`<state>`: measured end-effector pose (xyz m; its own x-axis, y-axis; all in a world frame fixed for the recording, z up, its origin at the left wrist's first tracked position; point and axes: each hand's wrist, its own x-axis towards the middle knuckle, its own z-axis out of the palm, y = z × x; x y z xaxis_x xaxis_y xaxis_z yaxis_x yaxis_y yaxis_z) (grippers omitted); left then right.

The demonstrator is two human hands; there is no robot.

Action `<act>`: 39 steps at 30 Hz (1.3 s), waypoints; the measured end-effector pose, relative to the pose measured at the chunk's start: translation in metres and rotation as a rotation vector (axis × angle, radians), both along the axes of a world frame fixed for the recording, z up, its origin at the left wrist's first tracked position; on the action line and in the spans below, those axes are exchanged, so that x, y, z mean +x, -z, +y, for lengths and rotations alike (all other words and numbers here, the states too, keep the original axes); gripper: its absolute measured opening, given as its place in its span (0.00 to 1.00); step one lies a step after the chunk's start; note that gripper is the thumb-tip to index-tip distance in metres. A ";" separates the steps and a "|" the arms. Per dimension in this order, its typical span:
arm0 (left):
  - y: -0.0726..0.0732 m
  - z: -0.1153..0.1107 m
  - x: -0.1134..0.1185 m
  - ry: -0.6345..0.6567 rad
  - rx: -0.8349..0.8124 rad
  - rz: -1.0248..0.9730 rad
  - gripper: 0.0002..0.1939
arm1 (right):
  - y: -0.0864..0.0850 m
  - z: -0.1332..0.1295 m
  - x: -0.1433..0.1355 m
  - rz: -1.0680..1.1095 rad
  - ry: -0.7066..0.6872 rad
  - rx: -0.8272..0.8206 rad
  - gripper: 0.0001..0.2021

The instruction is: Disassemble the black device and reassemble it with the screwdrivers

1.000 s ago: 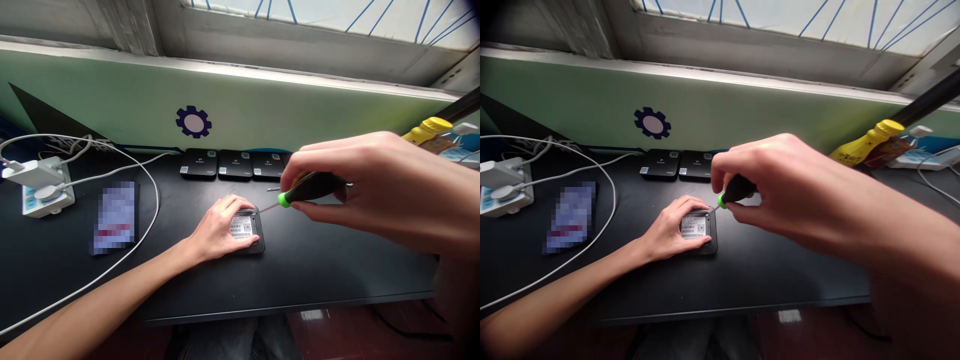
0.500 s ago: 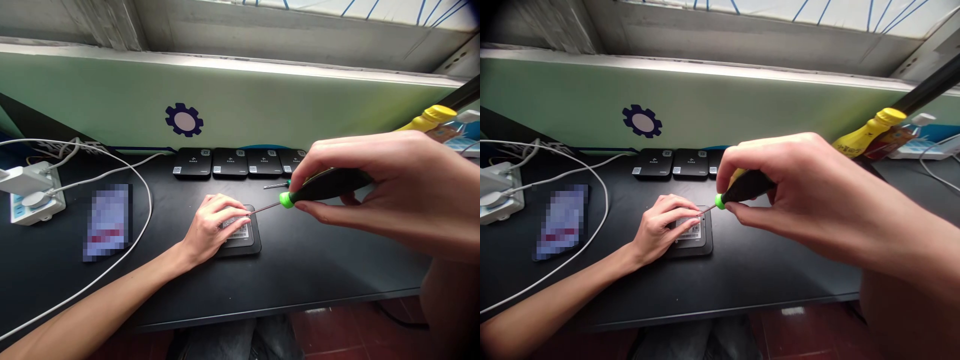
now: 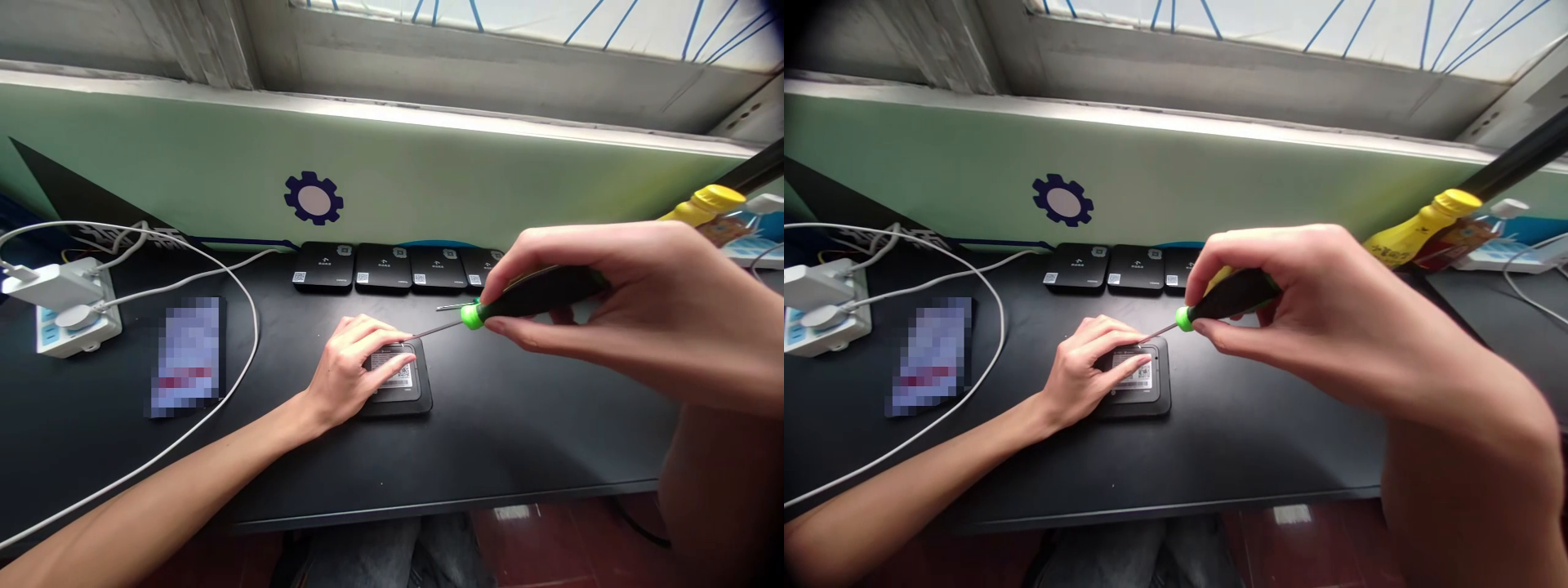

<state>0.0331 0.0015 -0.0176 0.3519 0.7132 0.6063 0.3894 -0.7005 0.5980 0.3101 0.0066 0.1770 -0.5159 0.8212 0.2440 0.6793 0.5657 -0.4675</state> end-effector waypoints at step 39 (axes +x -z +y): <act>-0.011 -0.004 0.002 -0.067 -0.260 -0.204 0.09 | 0.155 0.053 0.025 1.221 0.435 -0.457 0.18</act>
<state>0.0346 -0.0022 -0.0067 0.1890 0.8705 0.4545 0.2830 -0.4915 0.8236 0.3353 0.0596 0.0220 0.1465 0.9890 0.0190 -0.2129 0.0503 -0.9758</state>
